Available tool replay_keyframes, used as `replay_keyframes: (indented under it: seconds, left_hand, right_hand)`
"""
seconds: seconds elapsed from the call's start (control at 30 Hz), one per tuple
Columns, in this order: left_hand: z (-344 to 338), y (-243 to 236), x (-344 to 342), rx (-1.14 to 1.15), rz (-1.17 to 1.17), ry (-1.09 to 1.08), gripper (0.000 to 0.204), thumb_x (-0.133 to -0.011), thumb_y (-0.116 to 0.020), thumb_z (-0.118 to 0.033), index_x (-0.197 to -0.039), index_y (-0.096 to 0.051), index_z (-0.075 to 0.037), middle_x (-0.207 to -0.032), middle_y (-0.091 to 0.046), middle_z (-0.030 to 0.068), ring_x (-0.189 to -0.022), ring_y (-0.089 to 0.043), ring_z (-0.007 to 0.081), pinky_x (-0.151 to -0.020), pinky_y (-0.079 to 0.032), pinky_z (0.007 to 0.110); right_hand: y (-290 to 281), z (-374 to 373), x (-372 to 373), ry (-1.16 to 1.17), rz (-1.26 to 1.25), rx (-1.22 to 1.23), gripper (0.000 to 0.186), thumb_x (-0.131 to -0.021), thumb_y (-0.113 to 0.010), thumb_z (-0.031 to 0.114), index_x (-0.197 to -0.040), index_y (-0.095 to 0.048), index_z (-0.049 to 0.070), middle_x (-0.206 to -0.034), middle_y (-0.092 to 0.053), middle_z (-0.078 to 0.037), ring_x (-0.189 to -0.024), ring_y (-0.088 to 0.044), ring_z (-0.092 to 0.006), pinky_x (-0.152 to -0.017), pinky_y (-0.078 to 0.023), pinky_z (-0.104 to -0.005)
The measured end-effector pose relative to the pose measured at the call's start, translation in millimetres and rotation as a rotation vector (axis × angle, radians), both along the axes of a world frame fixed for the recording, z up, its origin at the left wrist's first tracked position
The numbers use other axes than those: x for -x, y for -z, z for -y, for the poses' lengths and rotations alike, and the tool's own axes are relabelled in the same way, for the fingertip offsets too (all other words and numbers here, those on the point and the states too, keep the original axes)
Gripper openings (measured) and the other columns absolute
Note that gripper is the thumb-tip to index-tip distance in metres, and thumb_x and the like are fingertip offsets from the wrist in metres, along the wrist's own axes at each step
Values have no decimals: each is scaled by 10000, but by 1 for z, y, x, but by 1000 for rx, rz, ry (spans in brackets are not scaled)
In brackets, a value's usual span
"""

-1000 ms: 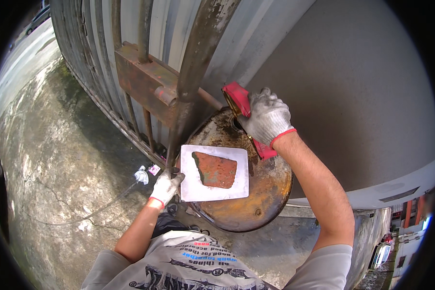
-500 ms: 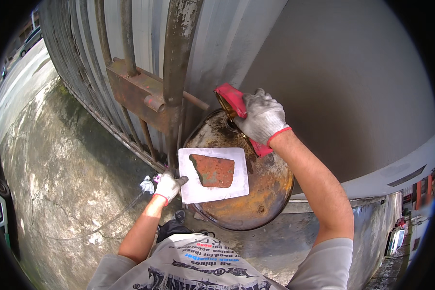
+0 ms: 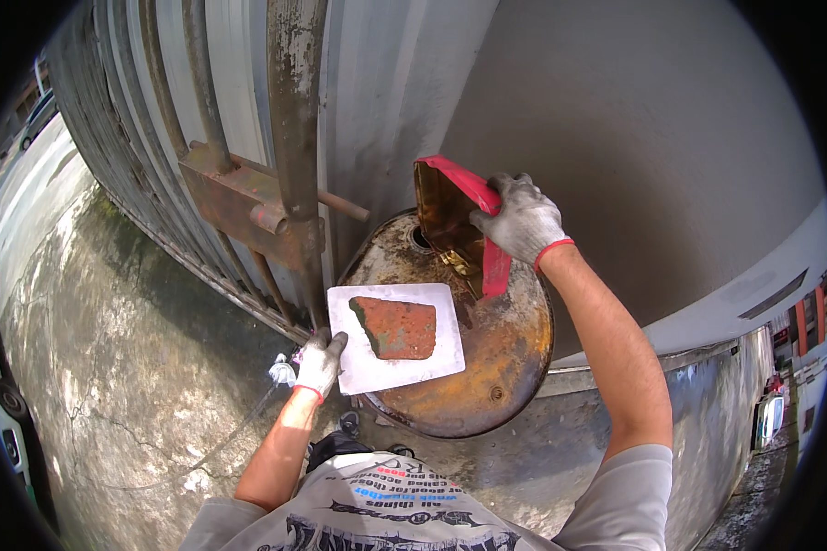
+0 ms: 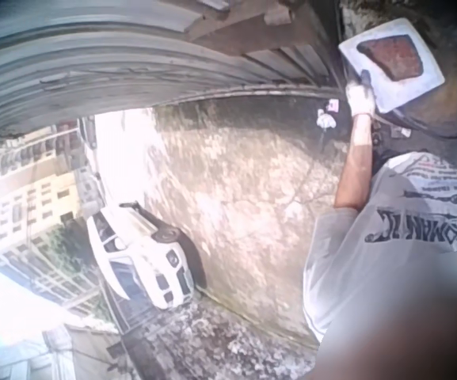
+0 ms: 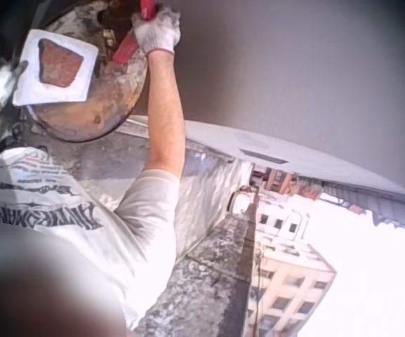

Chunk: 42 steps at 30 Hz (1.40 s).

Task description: The recorder pours used oil from a container into a disposal drum outside and then returns to the workshop to inspect the battery and wiring of a scooter.

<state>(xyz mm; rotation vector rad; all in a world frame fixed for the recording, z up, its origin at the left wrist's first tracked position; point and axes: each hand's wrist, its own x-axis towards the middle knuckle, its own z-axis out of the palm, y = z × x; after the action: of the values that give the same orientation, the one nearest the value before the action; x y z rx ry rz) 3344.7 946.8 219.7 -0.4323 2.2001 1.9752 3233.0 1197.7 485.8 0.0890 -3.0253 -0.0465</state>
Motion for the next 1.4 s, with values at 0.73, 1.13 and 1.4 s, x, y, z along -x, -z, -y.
replay_keyframes:
  seconds: [0.73, 1.13, 1.4]
  left_hand:
    - [-24, 8, 51, -542, -122, -145, 363, -891, -540, -107, -1216, -494, 49, -1056, -610, 107, -819, -590, 144, -634, -477, 260]
    - [-88, 18, 164, -487, -116, -288, 292, -888, -551, -113, -1155, -540, 6, -952, -616, 74, -617, -526, 143, -484, -437, 288]
    - [-78, 34, 181, 142, -254, -213, 297, -872, -531, -169, -1055, -566, 63, -963, -629, 234, -839, -612, 343, -700, -483, 411]
  right_hand:
    - [135, -255, -96, 369, -182, 1844, 310, -850, -532, 243, -1084, -560, 41, -915, -629, -96, -711, -616, -219, -582, -519, -341]
    - [204, -229, -266, 525, -403, 2303, 418, -853, -502, 227, -1213, -497, 14, -1243, -541, -144, -1139, -513, -300, -951, -423, -410]
    - [225, -222, -306, 493, -369, 2205, 471, -828, -549, 258, -1233, -497, 22, -1215, -565, -128, -1095, -545, -303, -893, -457, -437]
